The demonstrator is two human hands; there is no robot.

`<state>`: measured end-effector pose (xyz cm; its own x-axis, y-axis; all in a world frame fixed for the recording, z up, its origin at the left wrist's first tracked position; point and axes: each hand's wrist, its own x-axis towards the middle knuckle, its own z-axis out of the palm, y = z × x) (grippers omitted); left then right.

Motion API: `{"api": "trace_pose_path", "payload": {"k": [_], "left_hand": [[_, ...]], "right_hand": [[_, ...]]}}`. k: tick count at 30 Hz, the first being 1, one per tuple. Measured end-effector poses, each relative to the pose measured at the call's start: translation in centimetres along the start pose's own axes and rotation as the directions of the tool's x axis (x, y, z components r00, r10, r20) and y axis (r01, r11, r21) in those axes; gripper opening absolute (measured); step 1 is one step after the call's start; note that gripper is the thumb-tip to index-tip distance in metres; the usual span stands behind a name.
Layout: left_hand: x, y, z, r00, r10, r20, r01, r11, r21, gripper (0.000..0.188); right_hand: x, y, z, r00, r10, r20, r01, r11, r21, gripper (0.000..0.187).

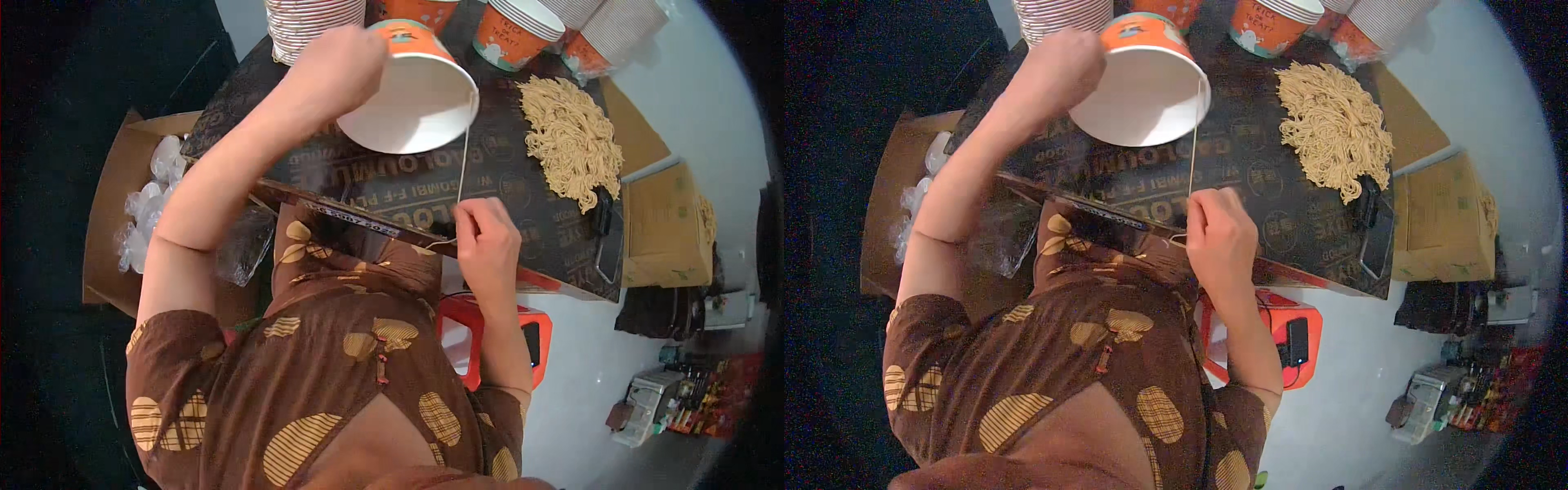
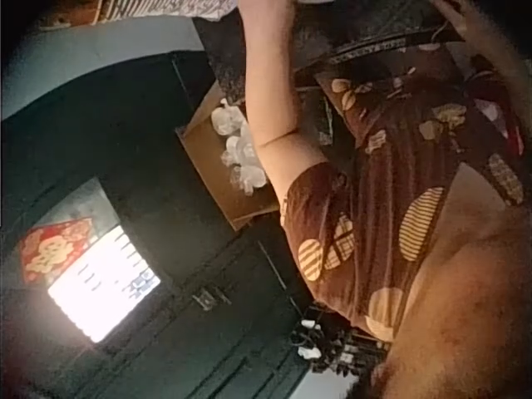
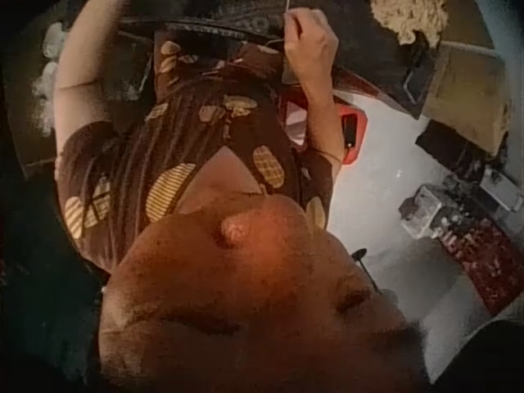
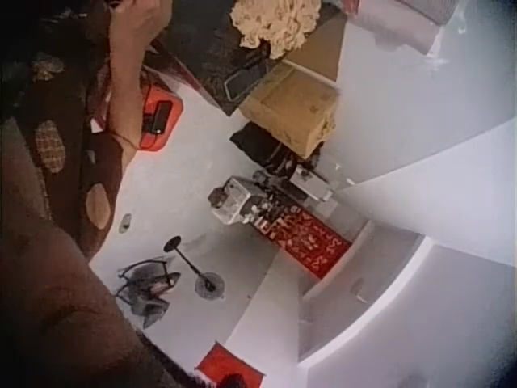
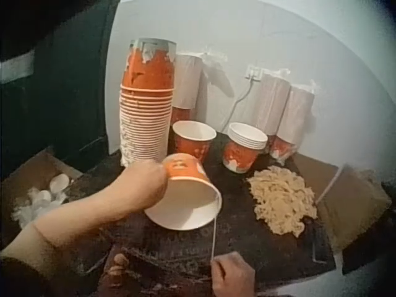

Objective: The person is threading string handles through pre-drilled holes in decorative paper buckets.

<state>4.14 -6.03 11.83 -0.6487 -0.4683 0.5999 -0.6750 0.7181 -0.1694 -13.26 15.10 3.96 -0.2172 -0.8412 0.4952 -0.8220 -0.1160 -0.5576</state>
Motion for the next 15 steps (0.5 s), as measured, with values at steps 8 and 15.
{"api": "trace_pose_path", "payload": {"k": [8,15], "left_hand": [[-5.3,2.9,4.3,0.652,-0.166,0.74,0.709,-0.215,-0.672,0.034],[-6.9,8.0,2.7,0.762,-0.035,0.647,0.251,-0.904,-0.346,0.048]], "right_hand": [[-1.3,0.0,-0.3,0.996,0.09,-0.012,-0.091,0.987,-0.131,0.004],[-2.6,0.6,0.9,0.948,0.319,0.014,-0.319,0.944,0.085,0.008]]}}
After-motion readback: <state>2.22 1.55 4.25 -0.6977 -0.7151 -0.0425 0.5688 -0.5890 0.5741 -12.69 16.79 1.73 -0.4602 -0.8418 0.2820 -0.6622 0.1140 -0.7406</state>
